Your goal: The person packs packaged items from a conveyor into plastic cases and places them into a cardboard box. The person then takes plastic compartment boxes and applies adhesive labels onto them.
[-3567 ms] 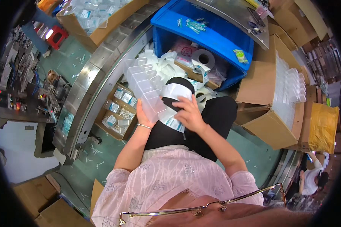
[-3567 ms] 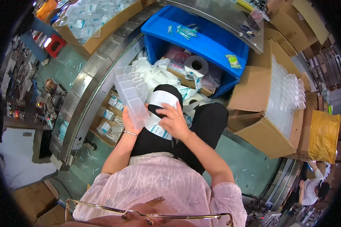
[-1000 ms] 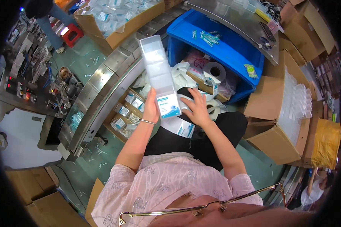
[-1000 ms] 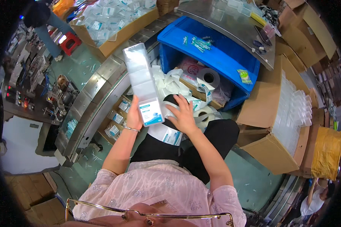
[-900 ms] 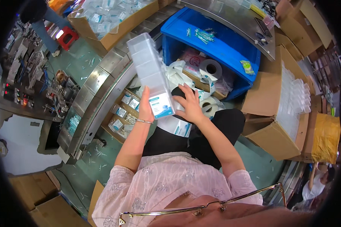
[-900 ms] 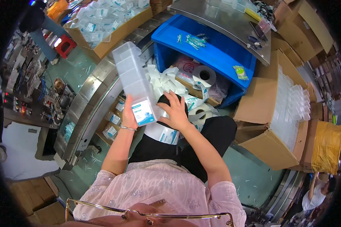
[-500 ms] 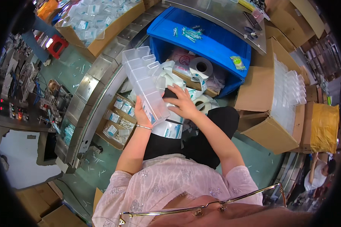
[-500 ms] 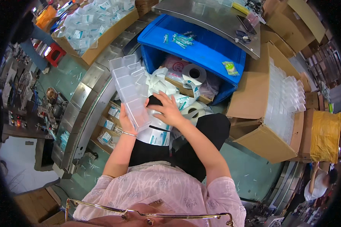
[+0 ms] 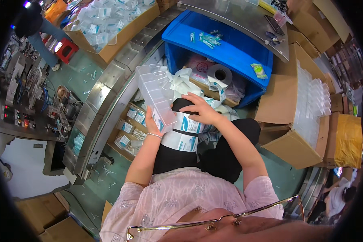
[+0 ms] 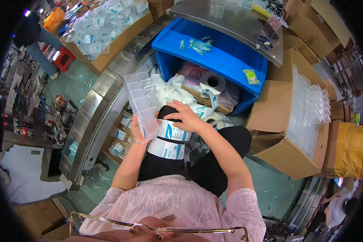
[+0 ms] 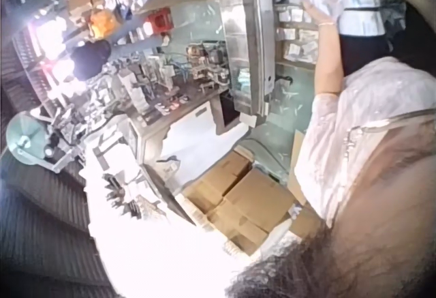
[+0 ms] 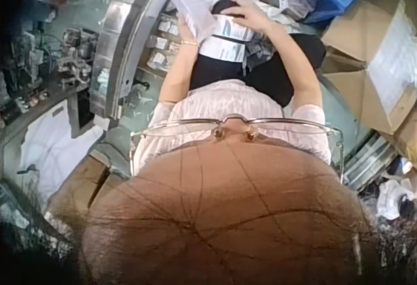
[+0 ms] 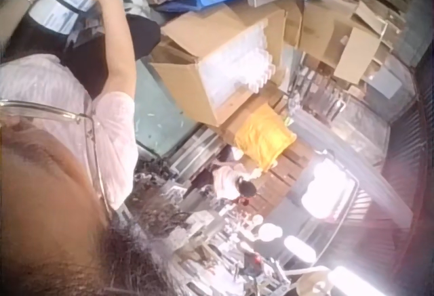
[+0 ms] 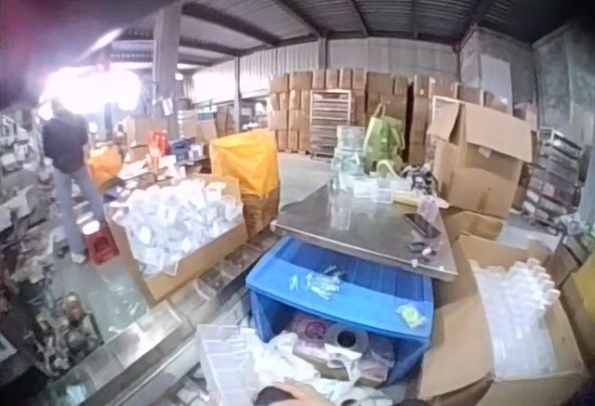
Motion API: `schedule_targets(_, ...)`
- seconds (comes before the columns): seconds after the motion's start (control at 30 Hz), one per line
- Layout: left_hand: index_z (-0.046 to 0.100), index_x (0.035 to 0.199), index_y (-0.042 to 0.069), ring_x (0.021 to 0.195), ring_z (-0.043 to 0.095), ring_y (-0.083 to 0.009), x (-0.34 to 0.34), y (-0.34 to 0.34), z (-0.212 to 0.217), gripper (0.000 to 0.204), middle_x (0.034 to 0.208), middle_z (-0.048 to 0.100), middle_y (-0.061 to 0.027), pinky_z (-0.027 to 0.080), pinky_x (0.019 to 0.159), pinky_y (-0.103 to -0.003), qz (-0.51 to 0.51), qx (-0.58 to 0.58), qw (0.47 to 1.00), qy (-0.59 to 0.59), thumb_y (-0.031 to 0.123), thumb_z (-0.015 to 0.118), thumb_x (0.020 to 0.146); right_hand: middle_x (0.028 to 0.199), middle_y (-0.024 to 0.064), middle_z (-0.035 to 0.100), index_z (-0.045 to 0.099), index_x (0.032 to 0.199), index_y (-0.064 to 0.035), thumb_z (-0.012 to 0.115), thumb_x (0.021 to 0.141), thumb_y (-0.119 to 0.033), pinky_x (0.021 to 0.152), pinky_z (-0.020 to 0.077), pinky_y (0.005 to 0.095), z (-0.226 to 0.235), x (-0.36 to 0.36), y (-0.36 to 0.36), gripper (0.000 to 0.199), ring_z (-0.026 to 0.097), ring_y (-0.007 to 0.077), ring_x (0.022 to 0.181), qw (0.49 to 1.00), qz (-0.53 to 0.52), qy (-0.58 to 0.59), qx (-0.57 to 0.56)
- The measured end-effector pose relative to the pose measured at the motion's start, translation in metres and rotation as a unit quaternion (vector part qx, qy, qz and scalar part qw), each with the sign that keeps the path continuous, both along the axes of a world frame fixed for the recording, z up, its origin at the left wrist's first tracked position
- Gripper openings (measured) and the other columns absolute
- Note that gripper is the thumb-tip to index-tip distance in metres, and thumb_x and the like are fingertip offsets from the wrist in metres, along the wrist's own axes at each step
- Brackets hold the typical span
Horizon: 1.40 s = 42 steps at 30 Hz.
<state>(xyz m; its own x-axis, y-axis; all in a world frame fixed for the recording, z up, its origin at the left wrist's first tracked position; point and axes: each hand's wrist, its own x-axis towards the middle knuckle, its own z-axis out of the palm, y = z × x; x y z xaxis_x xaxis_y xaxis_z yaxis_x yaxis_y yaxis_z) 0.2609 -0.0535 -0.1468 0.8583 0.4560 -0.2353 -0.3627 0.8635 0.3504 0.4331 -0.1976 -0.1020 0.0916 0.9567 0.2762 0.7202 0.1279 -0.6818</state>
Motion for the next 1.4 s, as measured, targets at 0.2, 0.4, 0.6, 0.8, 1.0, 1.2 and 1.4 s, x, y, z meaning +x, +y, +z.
schedule_targets(0.2,0.039,0.125,0.009,0.109,0.048,-0.0343,0.002,-0.001,0.002,0.06,0.118,0.048,-0.0144,0.046,0.079,-0.053,0.012,-0.007,1.0,-0.002,0.053,0.04,0.084,0.131,0.0017,0.039,0.062,0.095,-0.0212,0.065,0.067,-0.01,0.1,0.0203,0.0585,0.023,-0.004,0.007,0.03,0.026,0.0274,0.128,0.994,0.02,-0.09,-0.054)
schedule_targets(0.4,0.043,0.121,0.003,0.096,0.056,-0.0363,0.005,0.004,-0.014,0.061,0.113,0.053,-0.0212,0.046,0.08,-0.05,0.013,-0.035,0.999,-0.021,0.052,0.04,0.084,0.12,0.0026,0.048,0.061,0.083,-0.0145,0.064,0.067,-0.008,0.098,0.0246,0.0561,0.021,-0.003,0.003,0.017,0.034,0.0276,0.122,0.996,0.034,-0.084,0.001)
schedule_targets(0.6,0.051,0.112,0.001,0.089,0.06,-0.0289,0.008,-0.002,-0.005,0.055,0.1,0.06,-0.0152,0.048,0.079,-0.041,-0.002,-0.089,0.996,-0.018,0.049,0.044,0.085,0.106,0.0114,0.055,0.059,0.072,-0.0045,0.067,0.062,-0.001,0.086,0.0404,0.0397,0.009,-0.02,-0.039,0.013,0.049,0.0314,0.105,0.991,-0.043,-0.009,0.125)
schedule_targets(0.8,0.041,0.123,0.005,0.093,0.058,-0.0264,0.004,-0.013,0.018,0.052,0.107,0.056,-0.0139,0.048,0.079,-0.038,0.013,-0.059,0.998,0.016,0.042,0.047,0.087,0.106,0.0131,0.055,0.056,0.081,-0.0024,0.058,0.075,0.004,0.095,0.0344,0.0363,-0.009,-0.048,-0.142,0.009,0.05,0.0257,0.104,0.812,-0.267,0.448,0.263)
schedule_targets(1.0,0.021,0.134,0.011,0.105,0.051,-0.0213,0.004,-0.02,0.05,0.054,0.123,0.044,-0.0106,0.045,0.084,-0.035,0.087,0.193,0.977,0.022,0.024,0.048,0.089,0.09,0.0082,0.054,0.047,0.104,-0.0063,0.05,0.082,0.003,0.082,0.0421,0.0303,-0.003,-0.059,-0.148,0.024,0.053,0.0177,0.085,0.768,-0.33,0.485,0.257)
schedule_targets(1.2,0.027,0.134,0.004,0.115,0.044,-0.0319,-0.016,-0.02,0.069,0.058,0.127,0.042,-0.0189,0.039,0.093,-0.044,-0.094,0.064,0.967,-0.227,0.038,0.04,0.089,0.088,0.0053,0.049,0.042,0.097,-0.0056,0.045,0.085,0.001,0.073,0.0436,0.0272,0.036,-0.097,-0.065,0.014,0.05,0.0121,0.08,0.82,-0.304,0.424,0.235)
schedule_targets(1.4,0.042,0.124,0.004,0.118,0.038,-0.0432,-0.015,-0.039,0.074,0.06,0.123,0.04,-0.0315,0.03,0.098,-0.053,-0.068,0.017,0.968,-0.242,0.048,0.033,0.084,0.097,0.0046,0.047,0.04,0.099,-0.0061,0.046,0.084,0.002,0.077,0.0402,0.0249,0.061,-0.144,-0.016,0.018,0.047,0.0099,0.087,0.763,-0.177,0.576,0.235)
